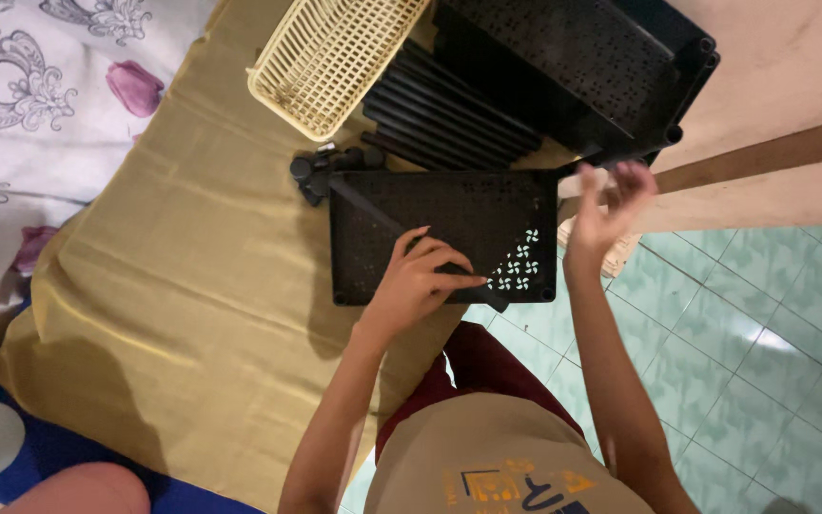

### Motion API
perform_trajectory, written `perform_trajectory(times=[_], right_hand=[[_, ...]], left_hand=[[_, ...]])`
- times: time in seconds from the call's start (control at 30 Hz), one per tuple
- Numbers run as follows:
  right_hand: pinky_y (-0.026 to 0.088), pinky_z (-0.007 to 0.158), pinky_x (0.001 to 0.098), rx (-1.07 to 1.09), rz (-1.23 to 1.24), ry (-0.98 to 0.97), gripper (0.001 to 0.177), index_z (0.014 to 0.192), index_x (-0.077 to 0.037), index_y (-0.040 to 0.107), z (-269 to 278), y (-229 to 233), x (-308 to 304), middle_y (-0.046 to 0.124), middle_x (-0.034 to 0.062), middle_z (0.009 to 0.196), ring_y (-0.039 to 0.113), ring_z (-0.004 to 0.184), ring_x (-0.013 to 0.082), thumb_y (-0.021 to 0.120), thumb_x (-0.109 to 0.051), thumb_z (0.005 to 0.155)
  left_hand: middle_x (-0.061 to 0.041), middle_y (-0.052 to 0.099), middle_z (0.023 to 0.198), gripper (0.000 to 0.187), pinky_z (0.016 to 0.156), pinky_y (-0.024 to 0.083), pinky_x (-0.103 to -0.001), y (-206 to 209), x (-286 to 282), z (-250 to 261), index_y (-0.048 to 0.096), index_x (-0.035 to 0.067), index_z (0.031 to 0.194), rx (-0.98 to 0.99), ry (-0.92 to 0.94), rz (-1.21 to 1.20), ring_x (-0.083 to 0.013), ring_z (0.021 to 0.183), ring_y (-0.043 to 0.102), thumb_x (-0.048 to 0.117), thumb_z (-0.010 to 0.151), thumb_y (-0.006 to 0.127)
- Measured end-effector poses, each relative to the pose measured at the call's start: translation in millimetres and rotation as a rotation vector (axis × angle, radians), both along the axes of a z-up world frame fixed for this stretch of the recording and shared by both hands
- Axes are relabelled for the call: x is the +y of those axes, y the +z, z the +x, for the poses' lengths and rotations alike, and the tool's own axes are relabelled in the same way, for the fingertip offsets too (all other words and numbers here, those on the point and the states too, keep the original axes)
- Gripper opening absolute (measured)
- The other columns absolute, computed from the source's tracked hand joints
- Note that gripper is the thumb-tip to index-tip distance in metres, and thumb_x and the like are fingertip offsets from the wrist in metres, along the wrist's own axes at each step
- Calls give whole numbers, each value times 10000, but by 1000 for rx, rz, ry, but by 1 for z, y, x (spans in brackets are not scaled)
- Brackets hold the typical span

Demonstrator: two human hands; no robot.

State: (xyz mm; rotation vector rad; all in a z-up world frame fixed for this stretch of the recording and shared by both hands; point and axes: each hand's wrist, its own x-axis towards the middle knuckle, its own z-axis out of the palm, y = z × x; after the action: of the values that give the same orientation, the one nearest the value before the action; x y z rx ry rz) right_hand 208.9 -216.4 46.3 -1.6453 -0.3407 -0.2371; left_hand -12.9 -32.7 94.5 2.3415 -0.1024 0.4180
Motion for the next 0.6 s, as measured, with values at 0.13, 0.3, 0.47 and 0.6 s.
perform_trajectory(times=[0.13,0.3,0.47,0.6], right_hand=[[419,781,298,477,-37,247,402,1234,-13,575,-44,-27,-18,527,81,1061,486,862,116,401,-375,1227],[536,690,274,696,-503,1024,415,1278,-46,644,-68,-46,19,709,31,1102,606,750,93,420,-329,1073],[554,743,300,756,-421,1156,383,1299,-21,651,-62,-25,58,691,65,1039,634,846,106,474,-291,1093],[561,886,254,639,-264,1347,325,1285,-38,606,-55,-6,84,681,30,1114,655,1004,84,484,-284,1110]], left_hand=[[98,699,1051,377,1236,209,-574,-17,-12,-7,816,343,1046,35,-36,-20,-142,1100,631,93,768,775],[95,714,1023,359,1220,145,-628,-24,-32,-13,835,326,955,123,-150,22,-162,1170,622,50,735,767],[71,712,1082,306,1284,168,-591,-18,-14,-13,820,241,957,29,-122,-153,-185,1232,604,41,727,796],[44,730,1043,338,1286,233,-588,-10,15,-10,831,179,903,28,-119,-152,-223,1218,624,-24,637,790]])
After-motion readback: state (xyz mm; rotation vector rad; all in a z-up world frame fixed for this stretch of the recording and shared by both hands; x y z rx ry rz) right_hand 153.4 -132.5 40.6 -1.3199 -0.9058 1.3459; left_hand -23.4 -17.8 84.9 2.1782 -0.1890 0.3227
